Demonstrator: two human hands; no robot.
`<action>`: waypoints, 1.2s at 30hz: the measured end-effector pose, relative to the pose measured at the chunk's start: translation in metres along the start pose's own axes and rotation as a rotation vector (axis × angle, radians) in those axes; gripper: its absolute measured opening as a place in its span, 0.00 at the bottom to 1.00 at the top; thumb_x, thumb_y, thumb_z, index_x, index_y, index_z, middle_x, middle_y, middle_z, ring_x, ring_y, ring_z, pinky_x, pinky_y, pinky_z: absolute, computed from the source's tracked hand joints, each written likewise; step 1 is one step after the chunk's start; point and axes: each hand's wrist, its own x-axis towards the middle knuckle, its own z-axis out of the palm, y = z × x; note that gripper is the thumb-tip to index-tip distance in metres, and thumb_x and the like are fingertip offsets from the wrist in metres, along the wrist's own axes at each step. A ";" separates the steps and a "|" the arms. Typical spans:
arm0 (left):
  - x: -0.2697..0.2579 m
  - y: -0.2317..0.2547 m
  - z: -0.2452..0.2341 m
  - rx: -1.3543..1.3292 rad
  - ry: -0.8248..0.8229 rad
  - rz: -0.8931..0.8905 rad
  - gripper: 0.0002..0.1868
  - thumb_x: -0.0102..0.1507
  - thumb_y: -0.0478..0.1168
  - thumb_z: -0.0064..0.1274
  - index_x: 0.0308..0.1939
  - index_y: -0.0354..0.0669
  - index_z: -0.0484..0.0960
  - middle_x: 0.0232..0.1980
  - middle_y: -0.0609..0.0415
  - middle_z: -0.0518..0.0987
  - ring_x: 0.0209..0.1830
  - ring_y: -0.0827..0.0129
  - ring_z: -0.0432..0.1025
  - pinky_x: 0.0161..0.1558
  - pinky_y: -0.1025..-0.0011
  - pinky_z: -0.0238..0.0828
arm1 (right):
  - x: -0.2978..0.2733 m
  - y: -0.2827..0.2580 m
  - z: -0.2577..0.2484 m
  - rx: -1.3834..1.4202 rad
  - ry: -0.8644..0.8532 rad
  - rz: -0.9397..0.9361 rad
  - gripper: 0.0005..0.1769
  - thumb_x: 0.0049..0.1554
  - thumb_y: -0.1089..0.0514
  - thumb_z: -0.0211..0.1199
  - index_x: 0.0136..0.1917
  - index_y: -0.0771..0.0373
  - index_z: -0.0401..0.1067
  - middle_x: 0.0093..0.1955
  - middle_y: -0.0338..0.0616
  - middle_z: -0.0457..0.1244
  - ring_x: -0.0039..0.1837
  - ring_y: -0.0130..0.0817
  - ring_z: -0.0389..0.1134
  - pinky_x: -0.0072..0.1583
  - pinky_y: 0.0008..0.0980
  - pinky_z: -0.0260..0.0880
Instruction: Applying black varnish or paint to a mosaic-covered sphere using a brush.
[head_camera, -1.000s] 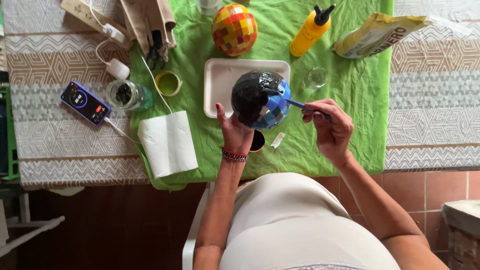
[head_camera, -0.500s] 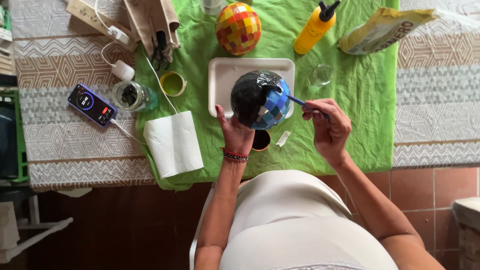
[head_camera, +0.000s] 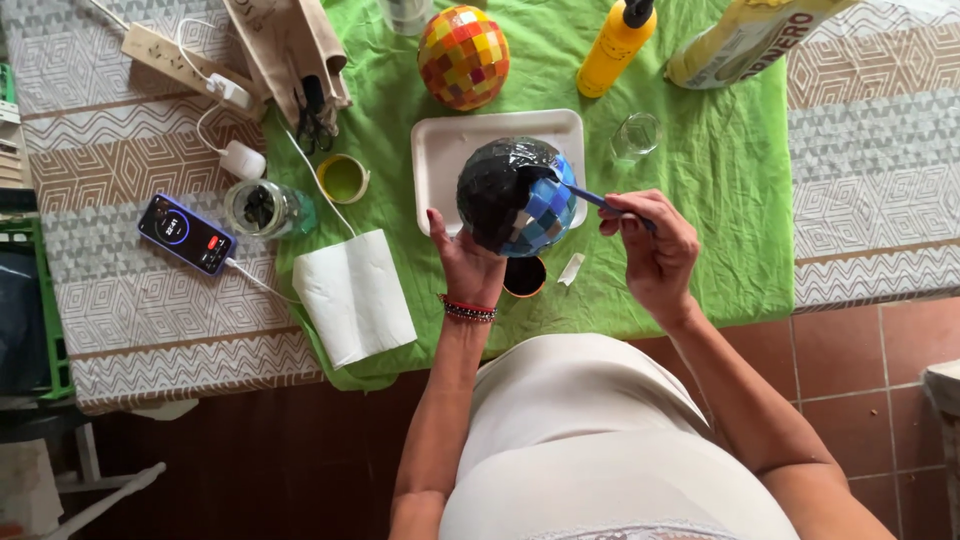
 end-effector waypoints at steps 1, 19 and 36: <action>0.000 0.000 0.000 -0.001 0.001 0.000 0.34 0.64 0.74 0.42 0.38 0.52 0.89 0.42 0.52 0.87 0.49 0.64 0.81 0.65 0.64 0.66 | 0.000 -0.001 0.000 0.000 -0.001 0.001 0.12 0.68 0.64 0.56 0.54 0.76 0.76 0.44 0.61 0.67 0.40 0.42 0.72 0.43 0.39 0.76; 0.000 0.006 0.003 0.046 0.015 -0.019 0.33 0.63 0.75 0.43 0.38 0.54 0.89 0.43 0.53 0.87 0.48 0.64 0.81 0.64 0.65 0.65 | -0.013 0.002 -0.005 0.007 0.064 0.120 0.15 0.70 0.60 0.52 0.56 0.75 0.74 0.42 0.58 0.67 0.39 0.38 0.72 0.46 0.34 0.73; 0.007 -0.002 -0.011 -0.002 0.096 -0.003 0.31 0.63 0.72 0.46 0.35 0.52 0.89 0.40 0.53 0.87 0.45 0.66 0.82 0.61 0.68 0.69 | -0.017 -0.031 0.035 -0.064 0.067 0.120 0.09 0.65 0.63 0.59 0.52 0.71 0.78 0.39 0.52 0.70 0.36 0.35 0.73 0.42 0.31 0.75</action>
